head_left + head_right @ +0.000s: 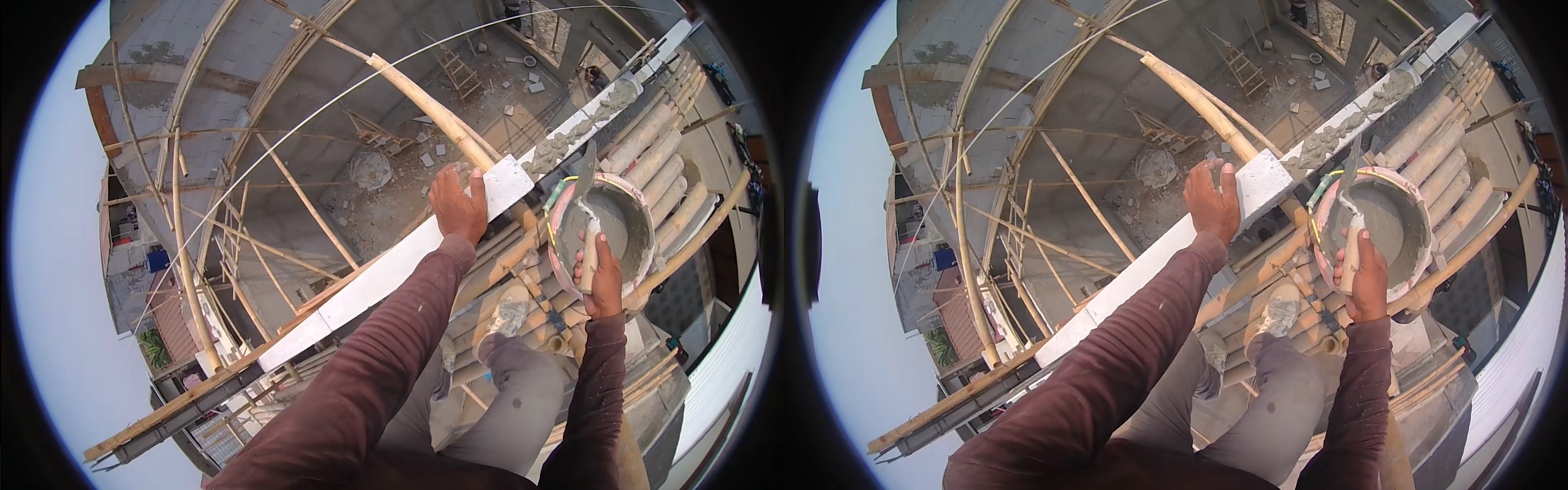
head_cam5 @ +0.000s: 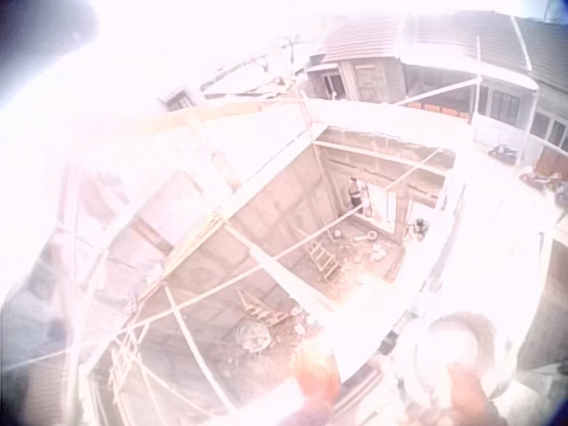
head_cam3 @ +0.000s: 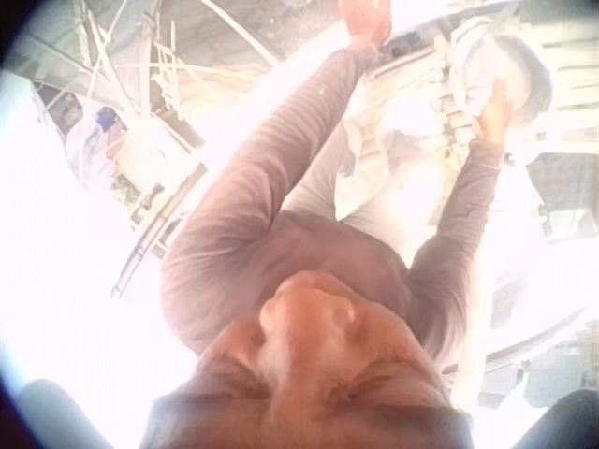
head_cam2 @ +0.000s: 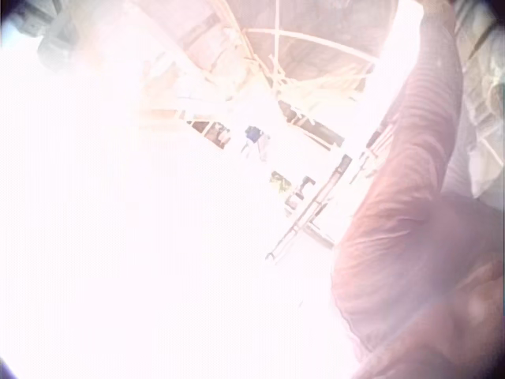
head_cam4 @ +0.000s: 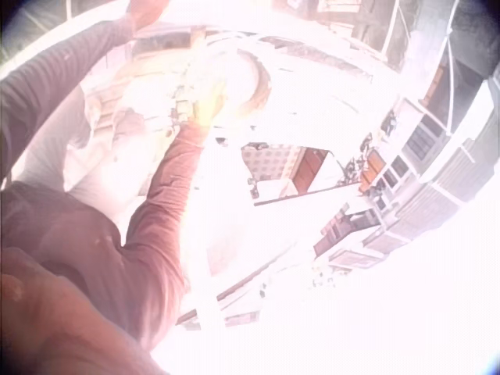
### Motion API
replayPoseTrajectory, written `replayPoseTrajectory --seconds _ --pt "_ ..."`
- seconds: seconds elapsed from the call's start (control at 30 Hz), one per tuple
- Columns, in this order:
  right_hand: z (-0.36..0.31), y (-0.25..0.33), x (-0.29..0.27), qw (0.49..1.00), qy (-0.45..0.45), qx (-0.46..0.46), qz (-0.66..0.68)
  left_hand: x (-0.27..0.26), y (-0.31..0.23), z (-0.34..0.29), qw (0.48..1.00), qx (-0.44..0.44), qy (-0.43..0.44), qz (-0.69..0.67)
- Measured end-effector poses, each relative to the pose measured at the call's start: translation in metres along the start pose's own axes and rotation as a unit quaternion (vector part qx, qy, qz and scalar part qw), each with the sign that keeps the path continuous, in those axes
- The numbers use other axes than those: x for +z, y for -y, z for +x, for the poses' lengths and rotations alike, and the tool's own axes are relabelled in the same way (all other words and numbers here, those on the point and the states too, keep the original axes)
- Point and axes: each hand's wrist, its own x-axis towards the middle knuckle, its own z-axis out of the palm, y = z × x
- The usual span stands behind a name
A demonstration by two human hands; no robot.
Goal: The person builds a wall at a construction site by measuring a white brick with a tape measure, applying cement with a trowel, and securing the brick in place using a hammer.
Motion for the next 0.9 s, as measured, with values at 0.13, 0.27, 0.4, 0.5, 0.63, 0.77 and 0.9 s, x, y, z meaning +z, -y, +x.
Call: replayPoseTrajectory --seconds 0.13,0.27,0.4,0.5,0.63,0.77,0.9 --pt "-0.024 -0.027 -0.028 0.999 -0.013 -0.038 -0.031 -0.014 0.009 -0.007 0.999 0.014 -0.024 -0.029" --pt "-0.039 -0.049 -0.061 0.996 -0.032 -0.061 -0.065 -0.008 0.018 -0.024 0.994 0.019 -0.069 -0.080" --pt "-0.047 -0.074 -0.078 0.992 -0.065 -0.077 -0.074 -0.021 0.021 -0.028 0.987 0.035 -0.093 -0.123" --pt "-0.046 -0.075 -0.094 0.990 -0.074 -0.087 -0.079 -0.037 0.020 -0.029 0.976 0.097 -0.078 -0.178" --pt "-0.051 -0.078 -0.095 0.984 -0.089 -0.103 -0.113 -0.116 0.065 -0.035 0.971 0.196 0.018 -0.137" --pt "-0.045 -0.082 -0.102 0.987 -0.075 -0.087 -0.115 -0.187 0.150 -0.054 0.984 0.167 0.041 -0.043" --pt "-0.046 -0.093 -0.093 0.992 -0.081 -0.069 -0.069 -0.231 0.208 -0.082 0.991 0.120 0.061 0.025"
